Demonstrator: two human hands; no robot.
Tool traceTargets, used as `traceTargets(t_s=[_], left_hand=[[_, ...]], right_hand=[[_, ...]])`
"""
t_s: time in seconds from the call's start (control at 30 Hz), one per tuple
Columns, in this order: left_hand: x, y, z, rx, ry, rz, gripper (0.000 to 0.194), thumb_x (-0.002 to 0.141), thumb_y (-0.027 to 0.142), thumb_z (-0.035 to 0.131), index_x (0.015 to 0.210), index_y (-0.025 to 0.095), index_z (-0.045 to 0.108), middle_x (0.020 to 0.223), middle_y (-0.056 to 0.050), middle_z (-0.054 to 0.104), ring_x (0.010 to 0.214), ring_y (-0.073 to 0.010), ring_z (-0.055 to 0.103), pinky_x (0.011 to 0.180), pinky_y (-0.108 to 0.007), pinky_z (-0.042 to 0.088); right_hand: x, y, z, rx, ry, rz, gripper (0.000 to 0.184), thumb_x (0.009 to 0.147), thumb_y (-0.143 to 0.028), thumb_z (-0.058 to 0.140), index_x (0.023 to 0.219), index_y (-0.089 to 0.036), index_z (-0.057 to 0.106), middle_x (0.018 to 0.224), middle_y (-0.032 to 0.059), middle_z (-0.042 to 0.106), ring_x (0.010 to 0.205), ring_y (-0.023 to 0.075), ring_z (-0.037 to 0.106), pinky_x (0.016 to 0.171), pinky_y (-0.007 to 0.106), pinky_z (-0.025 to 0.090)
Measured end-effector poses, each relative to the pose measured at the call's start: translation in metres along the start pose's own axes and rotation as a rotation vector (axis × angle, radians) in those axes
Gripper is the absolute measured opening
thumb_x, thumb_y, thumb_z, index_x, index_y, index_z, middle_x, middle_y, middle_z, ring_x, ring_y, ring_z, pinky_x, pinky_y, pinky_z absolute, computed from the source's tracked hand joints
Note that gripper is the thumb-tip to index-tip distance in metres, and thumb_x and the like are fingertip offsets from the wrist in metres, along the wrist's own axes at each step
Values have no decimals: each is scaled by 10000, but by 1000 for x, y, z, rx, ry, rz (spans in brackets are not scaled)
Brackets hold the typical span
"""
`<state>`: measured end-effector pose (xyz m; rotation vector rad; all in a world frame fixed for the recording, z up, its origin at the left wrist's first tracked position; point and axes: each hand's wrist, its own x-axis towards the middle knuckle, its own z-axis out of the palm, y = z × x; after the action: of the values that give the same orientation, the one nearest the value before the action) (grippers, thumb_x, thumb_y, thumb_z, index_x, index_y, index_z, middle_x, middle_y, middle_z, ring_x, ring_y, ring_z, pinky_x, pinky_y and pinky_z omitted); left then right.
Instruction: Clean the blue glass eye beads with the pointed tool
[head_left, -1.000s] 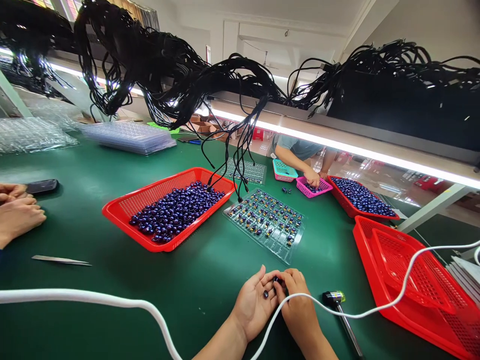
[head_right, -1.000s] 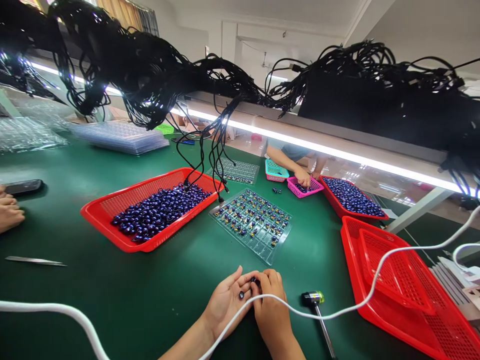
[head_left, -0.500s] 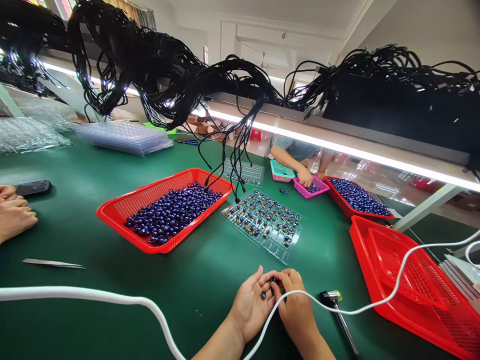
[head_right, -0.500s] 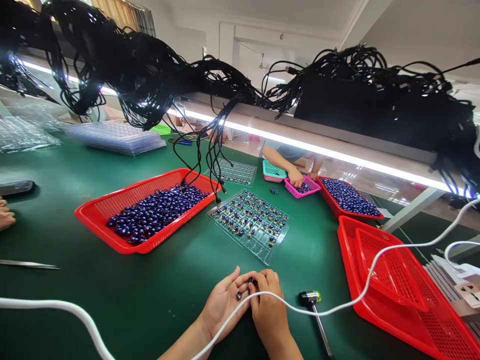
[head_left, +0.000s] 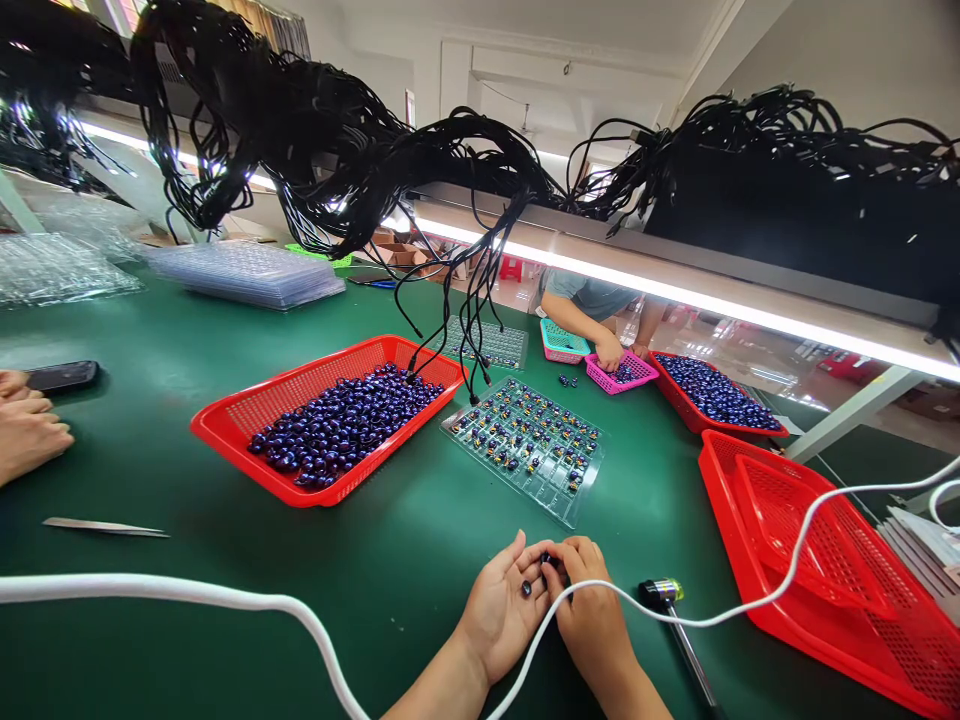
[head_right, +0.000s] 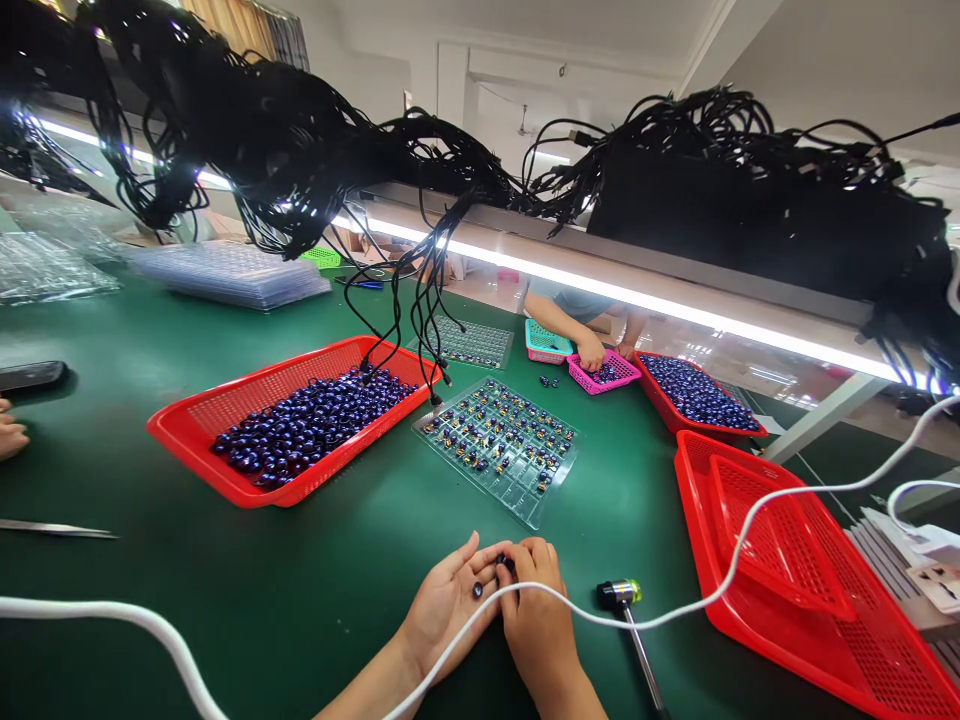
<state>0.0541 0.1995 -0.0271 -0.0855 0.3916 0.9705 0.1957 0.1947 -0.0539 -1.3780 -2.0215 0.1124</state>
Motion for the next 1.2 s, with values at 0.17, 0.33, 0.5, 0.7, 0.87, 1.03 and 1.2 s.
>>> traceTargets(t_s=[0.17,0.33,0.5,0.7,0.87,1.03,1.2], left_hand=[[0,0,-1,3,-7,3,338,998,320,458,974,37,641,819,-124,676,687,-158,644,745,-262,522],[0,-1,0,-4,8,-2,319,998,312,461,979,43,633,844,-125,682,711,-156,652,765,-259,526],[0,0,1,10,5,-1,314,995,312,465,985,45,629,885,-144,693,779,-181,673,808,-277,526],[0,0,1,25,-6,3,337,999,321,451,976,43,640,865,-140,691,723,-169,660,792,-271,522],[1,0,-1,24,-18,2,354,1001,326,449,989,29,641,855,-139,689,698,-160,646,781,-266,520],[0,0,-1,24,-19,1,352,1003,328,443,992,31,632,841,-134,687,711,-166,652,780,-268,522],[-1,0,1,27,-2,2,312,995,320,459,988,52,619,892,-147,699,761,-187,671,803,-290,525]], right_hand=[[0,-3,-2,-2,9,6,204,923,-133,528,1074,-250,600,956,51,591,880,227,575,752,370,523],[0,-4,-1,-8,19,11,189,920,-138,532,1055,-246,610,954,50,593,871,224,579,751,367,523],[0,-4,-1,-13,22,16,187,919,-141,526,1047,-243,616,949,53,597,869,223,587,752,366,526],[0,-5,-2,-9,8,18,187,929,-150,514,1051,-248,617,949,59,599,863,224,584,738,370,529],[0,-5,-3,-4,-7,20,186,936,-153,509,1061,-247,610,959,63,595,875,230,581,750,383,526],[0,-5,-3,1,-21,24,180,937,-149,513,1061,-242,603,974,63,590,888,231,574,761,392,524],[-1,-3,-1,0,-16,30,175,934,-148,513,1051,-239,607,974,65,585,893,231,572,771,394,525]])
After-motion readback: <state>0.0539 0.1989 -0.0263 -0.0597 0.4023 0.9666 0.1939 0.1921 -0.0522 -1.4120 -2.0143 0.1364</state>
